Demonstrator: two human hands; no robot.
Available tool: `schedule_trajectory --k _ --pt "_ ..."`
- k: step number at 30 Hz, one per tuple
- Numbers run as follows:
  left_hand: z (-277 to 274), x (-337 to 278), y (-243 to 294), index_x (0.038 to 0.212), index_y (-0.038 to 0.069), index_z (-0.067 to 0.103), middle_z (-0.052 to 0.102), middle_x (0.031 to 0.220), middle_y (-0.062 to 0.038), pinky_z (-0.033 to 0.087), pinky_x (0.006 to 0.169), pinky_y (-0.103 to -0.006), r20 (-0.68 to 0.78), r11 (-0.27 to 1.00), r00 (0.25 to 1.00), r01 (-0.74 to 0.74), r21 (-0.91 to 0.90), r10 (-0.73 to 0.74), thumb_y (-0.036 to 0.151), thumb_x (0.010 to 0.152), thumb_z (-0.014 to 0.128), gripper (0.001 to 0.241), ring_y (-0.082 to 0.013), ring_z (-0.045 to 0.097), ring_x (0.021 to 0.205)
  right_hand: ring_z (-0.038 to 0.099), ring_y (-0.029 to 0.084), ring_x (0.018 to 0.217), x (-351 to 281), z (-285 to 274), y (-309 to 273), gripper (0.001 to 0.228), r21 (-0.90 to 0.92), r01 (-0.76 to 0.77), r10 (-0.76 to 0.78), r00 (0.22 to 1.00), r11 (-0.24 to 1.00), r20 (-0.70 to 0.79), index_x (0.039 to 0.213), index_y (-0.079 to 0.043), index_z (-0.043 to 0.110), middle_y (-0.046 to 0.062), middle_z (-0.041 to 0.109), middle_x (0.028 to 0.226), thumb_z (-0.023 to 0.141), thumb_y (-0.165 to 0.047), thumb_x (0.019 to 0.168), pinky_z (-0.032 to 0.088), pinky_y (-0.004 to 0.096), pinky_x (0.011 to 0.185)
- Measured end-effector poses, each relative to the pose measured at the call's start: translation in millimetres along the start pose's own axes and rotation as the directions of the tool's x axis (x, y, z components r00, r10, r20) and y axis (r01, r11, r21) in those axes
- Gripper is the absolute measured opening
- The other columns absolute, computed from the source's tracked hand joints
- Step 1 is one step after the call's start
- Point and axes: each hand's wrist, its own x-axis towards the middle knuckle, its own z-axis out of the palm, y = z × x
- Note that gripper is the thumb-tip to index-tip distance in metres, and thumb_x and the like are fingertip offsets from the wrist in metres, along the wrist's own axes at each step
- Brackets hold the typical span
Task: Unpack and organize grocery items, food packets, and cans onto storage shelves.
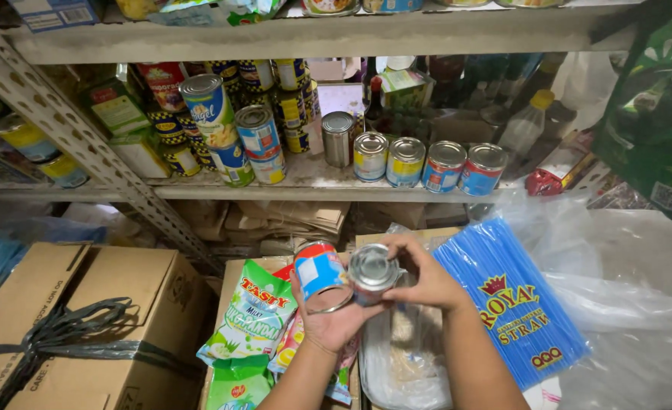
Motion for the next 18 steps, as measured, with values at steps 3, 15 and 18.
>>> schedule_trajectory --k 3,15,18 --pt "-13 -8 1 0.146 0.018 0.046 0.035 0.162 -0.019 0.018 0.113 -0.0779 -0.033 0.996 0.999 0.023 -0.084 -0.026 0.086 0.069 0.058 0.103 -0.0495 0.031 0.148 0.063 0.024 0.127 26 -26 2 0.077 0.155 0.048 -0.048 0.999 0.987 -0.005 0.143 -0.014 0.048 0.012 0.061 0.136 0.086 -0.022 0.076 0.052 0.038 0.11" --pt "-23 -34 6 0.157 0.013 0.031 0.028 0.165 -0.02 0.017 0.114 -0.0764 -0.145 0.998 0.989 0.02 -0.065 -0.029 0.086 0.065 0.06 0.121 -0.0491 0.027 0.149 0.048 0.045 0.127 81 -66 74 0.081 -0.564 -0.634 -0.238 0.527 0.529 -0.816 0.142 -0.02 0.05 0.02 0.042 0.142 0.095 -0.026 0.075 0.044 0.053 0.101" --pt "-19 -44 6 0.15 0.015 0.037 0.032 0.163 -0.017 0.018 0.116 -0.076 -0.124 0.999 0.992 0.004 -0.032 -0.008 0.085 0.066 0.06 0.112 -0.0469 0.03 0.149 0.05 0.043 0.131 72 -78 122 0.077 -0.58 -0.603 -0.371 0.447 0.547 -0.814 0.133 -0.011 0.048 0.02 0.045 0.142 0.096 -0.026 0.074 0.045 0.052 0.106"
